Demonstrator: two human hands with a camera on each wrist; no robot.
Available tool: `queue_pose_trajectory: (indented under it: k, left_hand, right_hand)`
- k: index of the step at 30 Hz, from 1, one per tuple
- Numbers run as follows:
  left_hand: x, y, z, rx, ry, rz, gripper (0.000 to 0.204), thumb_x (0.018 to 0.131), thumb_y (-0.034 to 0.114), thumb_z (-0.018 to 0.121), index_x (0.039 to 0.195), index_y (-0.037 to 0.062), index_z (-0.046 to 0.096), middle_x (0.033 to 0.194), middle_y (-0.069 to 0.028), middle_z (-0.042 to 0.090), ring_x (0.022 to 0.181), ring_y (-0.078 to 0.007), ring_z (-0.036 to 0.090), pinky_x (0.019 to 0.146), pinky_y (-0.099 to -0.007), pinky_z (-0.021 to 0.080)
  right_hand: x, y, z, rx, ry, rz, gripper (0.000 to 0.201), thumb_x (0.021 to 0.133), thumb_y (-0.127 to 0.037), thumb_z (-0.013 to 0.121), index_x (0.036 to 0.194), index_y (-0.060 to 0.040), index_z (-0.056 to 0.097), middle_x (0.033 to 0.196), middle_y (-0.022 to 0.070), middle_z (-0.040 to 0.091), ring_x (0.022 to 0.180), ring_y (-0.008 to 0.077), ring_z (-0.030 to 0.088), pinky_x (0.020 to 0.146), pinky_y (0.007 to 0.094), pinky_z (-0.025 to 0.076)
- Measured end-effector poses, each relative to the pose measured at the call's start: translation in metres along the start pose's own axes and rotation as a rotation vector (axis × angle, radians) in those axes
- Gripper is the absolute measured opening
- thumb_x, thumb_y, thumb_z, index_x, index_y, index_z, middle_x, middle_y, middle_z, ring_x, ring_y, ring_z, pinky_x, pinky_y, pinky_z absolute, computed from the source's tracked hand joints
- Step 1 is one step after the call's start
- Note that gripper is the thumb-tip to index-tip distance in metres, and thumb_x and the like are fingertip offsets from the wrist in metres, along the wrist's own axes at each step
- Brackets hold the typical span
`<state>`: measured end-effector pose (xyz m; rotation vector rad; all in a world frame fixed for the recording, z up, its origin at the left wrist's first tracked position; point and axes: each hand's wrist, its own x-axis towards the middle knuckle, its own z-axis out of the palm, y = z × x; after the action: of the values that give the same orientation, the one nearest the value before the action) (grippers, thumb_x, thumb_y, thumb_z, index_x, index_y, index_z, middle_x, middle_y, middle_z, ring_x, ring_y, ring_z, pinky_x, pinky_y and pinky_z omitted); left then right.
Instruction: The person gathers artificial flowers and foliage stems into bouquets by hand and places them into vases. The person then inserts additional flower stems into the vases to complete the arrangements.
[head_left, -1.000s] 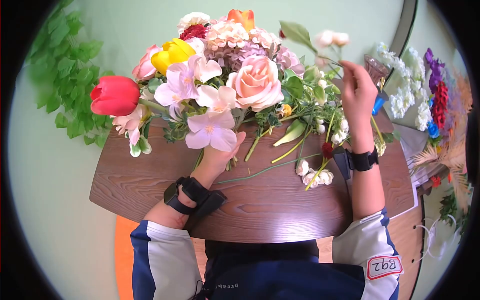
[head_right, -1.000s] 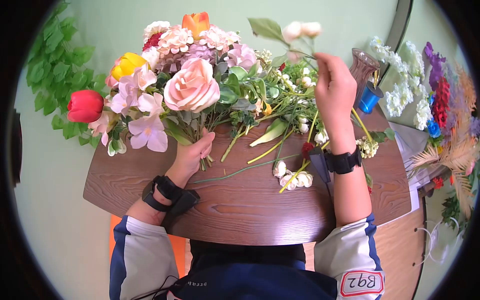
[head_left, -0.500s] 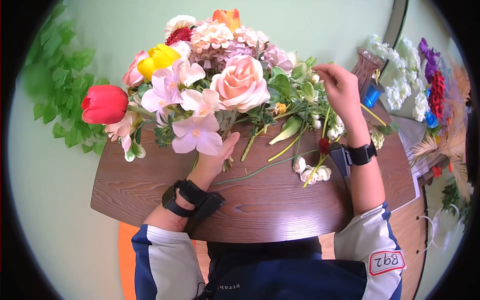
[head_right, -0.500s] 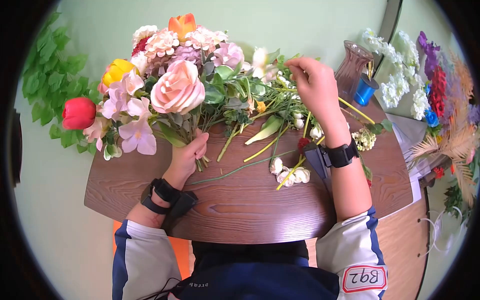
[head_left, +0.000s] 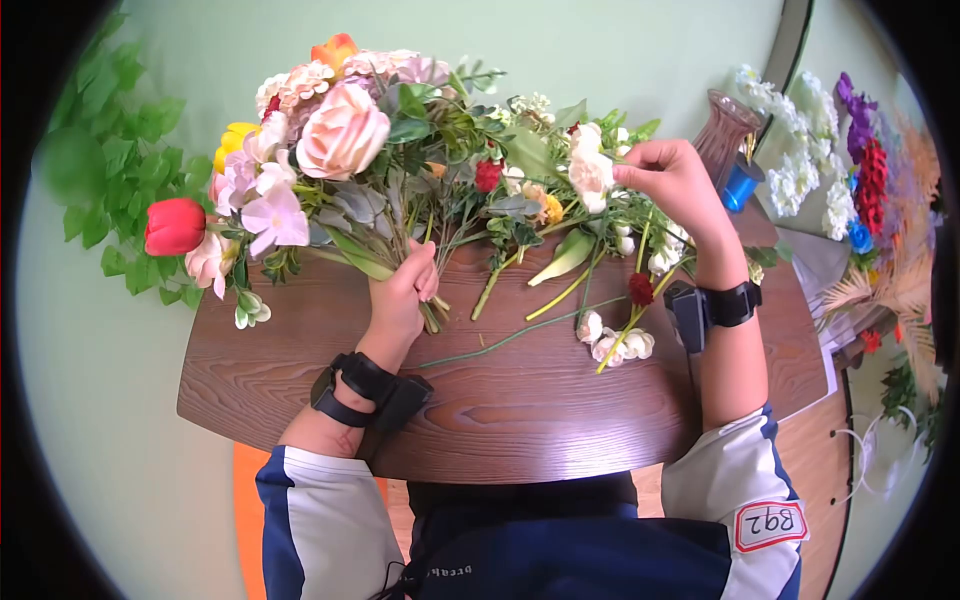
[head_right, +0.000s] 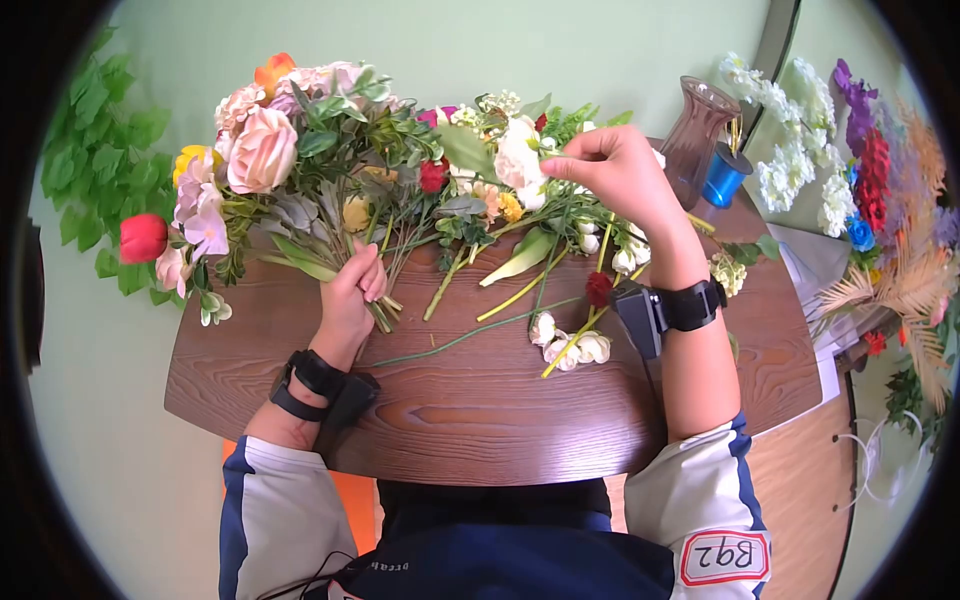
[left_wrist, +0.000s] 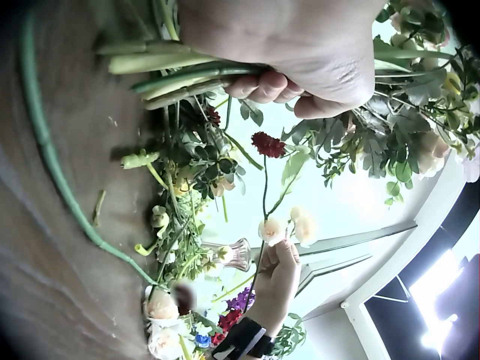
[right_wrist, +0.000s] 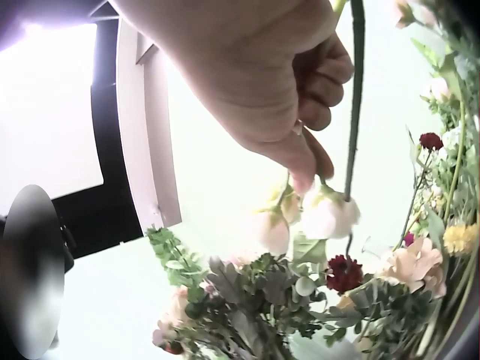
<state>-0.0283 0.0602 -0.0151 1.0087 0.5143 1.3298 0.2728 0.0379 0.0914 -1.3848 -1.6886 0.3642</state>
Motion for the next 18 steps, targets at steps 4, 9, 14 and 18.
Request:
queue_pose_trajectory:
  k: [4, 9, 14, 18]
  left_hand:
    - [-0.001, 0.008, 0.01, 0.09, -0.031, 0.034, 0.024, 0.089, 0.011, 0.051, 0.067, 0.0064, 0.045, 0.06, -0.0016, 0.05, 0.044, -0.0075, 0.039, 0.041, -0.0205, 0.028]
    - [-0.002, -0.002, 0.012, 0.057, -0.021, 0.053, 0.026, 0.092, 0.025, 0.051, 0.082, 0.0015, 0.056, 0.088, -0.0105, 0.063, 0.058, -0.0083, 0.05, 0.047, -0.0209, 0.037]
    - [-0.009, 0.011, 0.012, 0.055, -0.22, -0.054, 0.027, 0.09, 0.028, 0.055, 0.093, 0.0013, 0.054, 0.101, -0.0143, 0.062, 0.072, -0.0109, 0.058, 0.052, -0.0216, 0.046]
    - [-0.007, -0.006, -0.005, -0.055, -0.162, -0.06, 0.019, 0.085, 0.018, 0.062, 0.089, 0.0029, 0.051, 0.096, -0.0136, 0.063, 0.068, -0.0105, 0.058, 0.044, -0.0191, 0.044]
  right_hand:
    - [-0.001, 0.002, 0.007, 0.253, -0.262, 0.051, 0.023, 0.078, -0.021, 0.07, 0.065, -0.0024, 0.062, 0.052, -0.0086, 0.043, 0.05, 0.0019, 0.033, 0.045, 0.0211, 0.025]
    - [-0.012, -0.022, 0.034, 0.221, -0.415, 0.084, 0.028, 0.079, -0.024, 0.069, 0.063, -0.0026, 0.061, 0.051, -0.0063, 0.045, 0.049, 0.0023, 0.035, 0.044, 0.0224, 0.027]
    - [-0.015, -0.022, 0.049, 0.139, -0.319, 0.071, 0.032, 0.078, -0.023, 0.07, 0.057, -0.0021, 0.057, 0.049, -0.003, 0.044, 0.049, 0.0047, 0.037, 0.045, 0.0245, 0.031]
    - [-0.015, -0.017, 0.053, 0.041, -0.18, 0.15, 0.033, 0.078, -0.025, 0.071, 0.059, -0.0022, 0.055, 0.051, -0.0065, 0.041, 0.049, 0.0031, 0.032, 0.043, 0.0233, 0.027]
